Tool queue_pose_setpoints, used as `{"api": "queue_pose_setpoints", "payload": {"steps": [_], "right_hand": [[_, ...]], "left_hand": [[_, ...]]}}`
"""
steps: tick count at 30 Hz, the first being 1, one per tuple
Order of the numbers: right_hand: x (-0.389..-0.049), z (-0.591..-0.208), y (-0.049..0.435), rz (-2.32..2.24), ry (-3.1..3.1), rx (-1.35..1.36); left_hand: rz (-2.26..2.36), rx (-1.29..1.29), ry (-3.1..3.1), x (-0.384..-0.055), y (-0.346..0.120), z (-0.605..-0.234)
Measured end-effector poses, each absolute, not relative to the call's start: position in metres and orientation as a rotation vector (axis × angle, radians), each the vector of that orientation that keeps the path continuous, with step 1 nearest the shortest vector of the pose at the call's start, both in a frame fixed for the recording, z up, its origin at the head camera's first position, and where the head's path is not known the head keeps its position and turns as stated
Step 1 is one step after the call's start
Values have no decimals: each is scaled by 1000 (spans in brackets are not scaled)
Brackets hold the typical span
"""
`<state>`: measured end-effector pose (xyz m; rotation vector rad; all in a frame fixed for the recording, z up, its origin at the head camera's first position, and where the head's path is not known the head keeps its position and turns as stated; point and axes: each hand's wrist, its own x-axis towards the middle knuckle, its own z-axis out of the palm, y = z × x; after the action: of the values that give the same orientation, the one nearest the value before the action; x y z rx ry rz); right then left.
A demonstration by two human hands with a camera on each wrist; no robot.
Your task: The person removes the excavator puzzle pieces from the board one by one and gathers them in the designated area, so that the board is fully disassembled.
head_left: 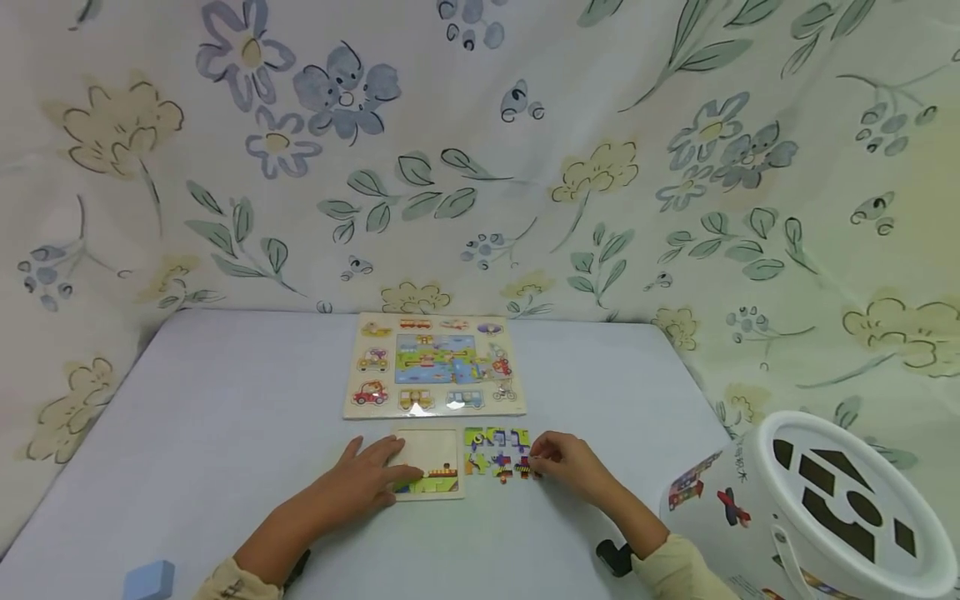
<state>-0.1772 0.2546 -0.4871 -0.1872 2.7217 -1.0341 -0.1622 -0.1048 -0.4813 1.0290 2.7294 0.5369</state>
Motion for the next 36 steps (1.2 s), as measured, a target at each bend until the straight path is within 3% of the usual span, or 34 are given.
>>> {"api": "queue_pose_setpoints", "payload": {"steps": [22, 29, 36], "right_hand": [[-179, -482, 234, -1008, 2778, -124], [-182, -468, 168, -827, 2753, -584], [-189, -479, 109, -414, 2762, -1027]], "left_hand": [[555, 960, 2739, -164, -105, -484], [510, 938, 2719, -169, -100, -484], [483, 941, 2739, -167, -107, -486]]}}
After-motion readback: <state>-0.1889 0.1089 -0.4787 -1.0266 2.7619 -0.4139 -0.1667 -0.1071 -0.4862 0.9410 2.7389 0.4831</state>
